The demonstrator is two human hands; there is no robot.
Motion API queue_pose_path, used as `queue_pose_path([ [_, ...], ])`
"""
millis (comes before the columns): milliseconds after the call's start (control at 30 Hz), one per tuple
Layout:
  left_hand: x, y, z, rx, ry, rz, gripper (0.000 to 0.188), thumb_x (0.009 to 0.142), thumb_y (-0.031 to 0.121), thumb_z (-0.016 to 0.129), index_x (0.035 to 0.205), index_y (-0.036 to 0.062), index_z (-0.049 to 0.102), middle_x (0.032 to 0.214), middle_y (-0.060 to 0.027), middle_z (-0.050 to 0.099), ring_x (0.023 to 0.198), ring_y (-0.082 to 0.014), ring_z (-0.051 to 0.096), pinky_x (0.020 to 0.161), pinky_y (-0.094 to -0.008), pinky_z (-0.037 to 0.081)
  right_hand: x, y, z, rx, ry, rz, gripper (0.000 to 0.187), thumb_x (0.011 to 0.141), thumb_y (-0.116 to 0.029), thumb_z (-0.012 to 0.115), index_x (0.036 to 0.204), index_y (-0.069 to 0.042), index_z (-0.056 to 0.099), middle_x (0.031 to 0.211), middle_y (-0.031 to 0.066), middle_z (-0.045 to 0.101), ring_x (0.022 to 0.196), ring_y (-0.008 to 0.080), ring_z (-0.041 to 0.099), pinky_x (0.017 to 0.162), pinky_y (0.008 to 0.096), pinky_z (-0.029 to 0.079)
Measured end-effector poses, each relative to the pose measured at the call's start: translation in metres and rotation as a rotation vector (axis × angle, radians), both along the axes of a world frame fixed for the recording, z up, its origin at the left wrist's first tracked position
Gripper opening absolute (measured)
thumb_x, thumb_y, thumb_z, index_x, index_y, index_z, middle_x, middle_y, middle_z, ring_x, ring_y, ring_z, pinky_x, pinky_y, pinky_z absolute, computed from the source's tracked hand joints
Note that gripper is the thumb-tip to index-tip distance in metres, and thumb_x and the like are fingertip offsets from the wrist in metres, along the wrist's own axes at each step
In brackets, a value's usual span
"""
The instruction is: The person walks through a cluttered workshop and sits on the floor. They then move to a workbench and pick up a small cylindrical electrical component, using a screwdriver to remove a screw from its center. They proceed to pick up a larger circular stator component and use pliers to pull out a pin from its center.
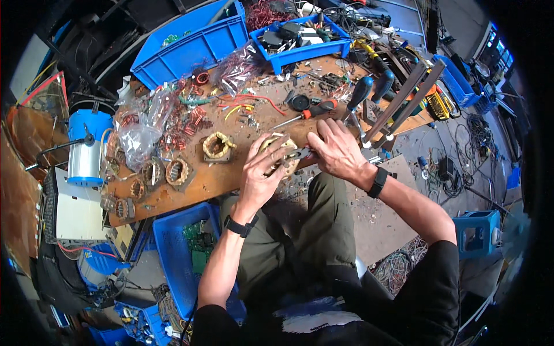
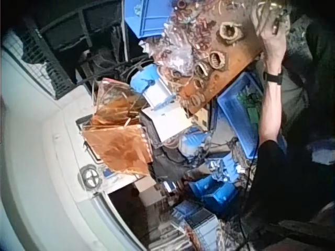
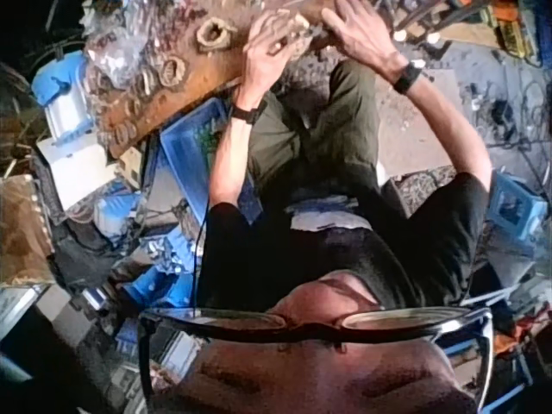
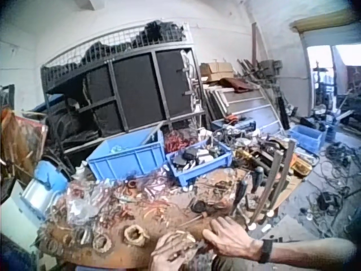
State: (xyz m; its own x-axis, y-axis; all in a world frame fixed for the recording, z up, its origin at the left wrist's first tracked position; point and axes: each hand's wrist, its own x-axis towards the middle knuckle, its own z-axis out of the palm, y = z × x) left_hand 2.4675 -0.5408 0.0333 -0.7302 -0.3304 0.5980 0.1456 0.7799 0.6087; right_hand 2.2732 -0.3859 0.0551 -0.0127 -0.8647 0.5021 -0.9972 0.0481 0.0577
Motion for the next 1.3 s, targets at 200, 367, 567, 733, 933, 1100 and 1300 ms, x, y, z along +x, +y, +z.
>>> queue_pose_path([
  [200, 0.004, -0.001, -0.015, 0.21, 0.019, 0.011, 0.072, 0.086, 0.002, 0.082, 0.151, 0.0077, 0.053, 0.15, -0.0151, 0.059, 0.144, -0.0336, 0.053, 0.116, -0.0449, 0.047, 0.002, -0.005, 0.01, 0.057, 0.016, -0.007, 0.033, 0.078, -0.02, 0.074, 0.1, -0.01, 0.052, 0.1, 0.0131, 0.054, 0.093, 0.0311, 0.056, 0.077, 0.0429, 0.045],
  [367, 0.0, 0.006, -0.018, 0.429, 0.091, -0.1, 0.101, 0.087, -0.006, 0.08, 0.166, 0.0067, 0.019, 0.154, -0.0177, 0.051, 0.143, -0.0302, 0.055, 0.113, -0.0412, 0.05, 0.002, -0.003, 0.009, 0.046, 0.089, -0.039, 0.036, 0.076, -0.018, 0.074, 0.103, -0.009, 0.052, 0.104, 0.0146, 0.054, 0.097, 0.0326, 0.056, 0.082, 0.0439, 0.047],
  [567, -0.005, 0.005, -0.021, 0.315, 0.104, -0.087, 0.108, 0.083, -0.007, 0.08, 0.168, 0.0076, 0.014, 0.165, -0.0166, 0.042, 0.147, -0.0289, 0.048, 0.121, -0.0426, 0.042, 0.001, -0.002, 0.006, 0.053, 0.059, -0.044, 0.04, 0.073, -0.017, 0.076, 0.105, -0.009, 0.053, 0.105, 0.0155, 0.054, 0.099, 0.0339, 0.056, 0.082, 0.0454, 0.047],
  [733, -0.003, 0.003, -0.018, 0.29, 0.09, -0.046, 0.105, 0.081, -0.008, 0.08, 0.167, 0.0067, 0.022, 0.166, -0.0168, 0.042, 0.15, -0.028, 0.044, 0.124, -0.0436, 0.039, -0.001, -0.005, 0.004, 0.075, 0.066, -0.037, 0.043, 0.073, -0.022, 0.079, 0.105, -0.009, 0.053, 0.104, 0.0155, 0.053, 0.099, 0.0341, 0.056, 0.082, 0.0462, 0.047],
  [933, -0.002, 0.005, -0.013, 0.165, 0.086, 0.041, 0.105, 0.081, -0.009, 0.078, 0.168, 0.0093, 0.021, 0.167, -0.0162, 0.041, 0.15, -0.0278, 0.044, 0.124, -0.0418, 0.038, 0.003, -0.006, 0.006, 0.042, 0.035, -0.047, 0.038, 0.075, -0.019, 0.078, 0.101, -0.009, 0.053, 0.101, 0.0151, 0.053, 0.094, 0.0353, 0.056, 0.08, 0.0468, 0.047],
  [1100, -0.004, 0.004, -0.02, 0.348, 0.11, -0.069, 0.108, 0.082, -0.01, 0.077, 0.169, 0.0096, 0.016, 0.164, -0.0146, 0.045, 0.151, -0.0269, 0.043, 0.123, -0.0413, 0.038, 0.005, -0.008, 0.005, 0.044, 0.024, -0.053, 0.036, 0.075, -0.015, 0.077, 0.101, -0.008, 0.052, 0.101, 0.0155, 0.053, 0.094, 0.0362, 0.056, 0.08, 0.0473, 0.048],
  [1300, -0.005, 0.005, -0.017, 0.304, 0.117, -0.046, 0.107, 0.083, -0.011, 0.076, 0.169, 0.0083, 0.016, 0.163, -0.0143, 0.047, 0.149, -0.0268, 0.046, 0.123, -0.0404, 0.04, 0.007, -0.006, 0.006, 0.084, 0.049, -0.088, 0.037, 0.076, -0.016, 0.078, 0.099, -0.008, 0.052, 0.099, 0.0155, 0.053, 0.095, 0.0352, 0.057, 0.081, 0.0472, 0.048],
])
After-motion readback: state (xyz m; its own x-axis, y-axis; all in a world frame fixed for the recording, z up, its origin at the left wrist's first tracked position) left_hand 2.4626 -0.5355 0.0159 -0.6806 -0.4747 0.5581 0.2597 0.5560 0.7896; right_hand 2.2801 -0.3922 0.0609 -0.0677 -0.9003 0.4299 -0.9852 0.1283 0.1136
